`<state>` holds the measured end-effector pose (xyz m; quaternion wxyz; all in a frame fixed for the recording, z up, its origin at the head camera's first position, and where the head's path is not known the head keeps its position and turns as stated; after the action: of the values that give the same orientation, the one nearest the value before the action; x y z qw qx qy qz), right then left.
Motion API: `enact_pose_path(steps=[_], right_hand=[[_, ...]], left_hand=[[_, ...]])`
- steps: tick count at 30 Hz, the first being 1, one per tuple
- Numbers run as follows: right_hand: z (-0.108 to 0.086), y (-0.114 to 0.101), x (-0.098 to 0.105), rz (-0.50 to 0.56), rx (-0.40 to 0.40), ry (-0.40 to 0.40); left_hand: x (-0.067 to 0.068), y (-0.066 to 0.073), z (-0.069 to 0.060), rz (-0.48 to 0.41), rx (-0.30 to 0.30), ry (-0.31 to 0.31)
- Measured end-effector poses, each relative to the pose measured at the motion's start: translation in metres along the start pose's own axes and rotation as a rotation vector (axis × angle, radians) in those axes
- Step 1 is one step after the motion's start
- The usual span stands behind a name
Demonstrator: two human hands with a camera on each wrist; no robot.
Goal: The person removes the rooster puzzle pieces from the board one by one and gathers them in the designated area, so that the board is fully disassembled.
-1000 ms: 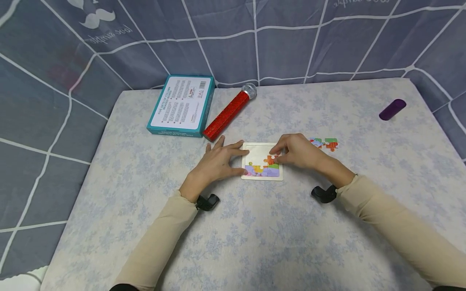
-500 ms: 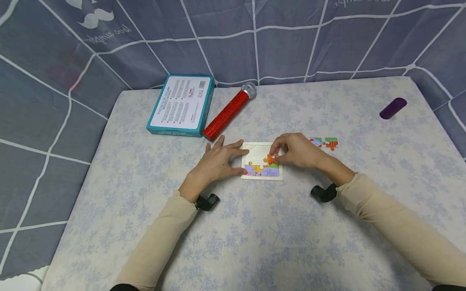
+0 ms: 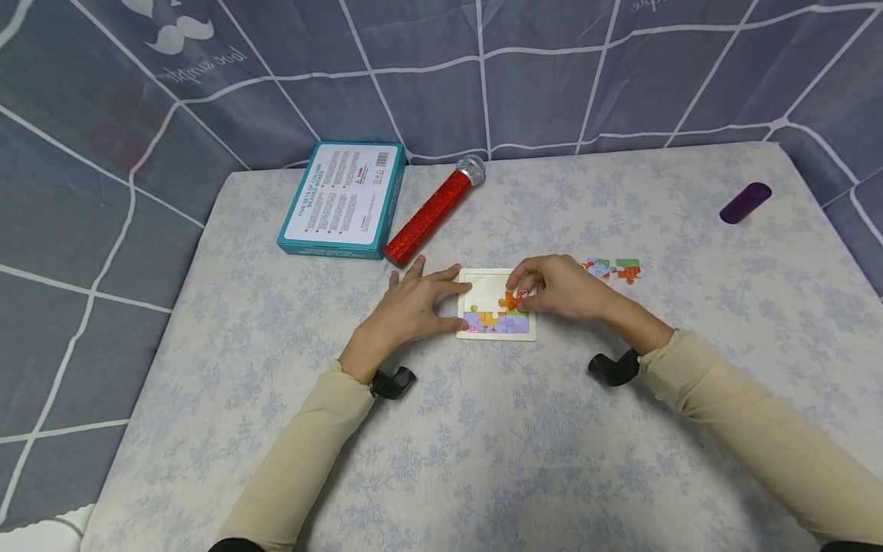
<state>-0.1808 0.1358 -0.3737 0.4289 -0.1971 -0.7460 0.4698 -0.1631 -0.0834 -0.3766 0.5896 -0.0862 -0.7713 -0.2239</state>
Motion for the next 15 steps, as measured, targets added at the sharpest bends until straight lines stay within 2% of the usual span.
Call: enact_pose_path(steps=[15], right_hand=[[-0.0009, 0.0013, -0.0019, -0.073, -0.035, 0.015]], left_hand=[[0.0003, 0.0001, -0.0007, -0.005, -0.003, -0.005]])
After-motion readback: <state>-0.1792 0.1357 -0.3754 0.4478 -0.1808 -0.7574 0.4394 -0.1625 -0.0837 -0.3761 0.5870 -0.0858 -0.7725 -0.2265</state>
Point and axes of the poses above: each hand's wrist, its own z-axis towards the middle knuckle, its own x-axis out of the back of the hand, y = z × x, the point moved 4 cm from there along z, towards the middle knuckle, and after that the axes turned 11 degrees about z, right-handed, at the moved point
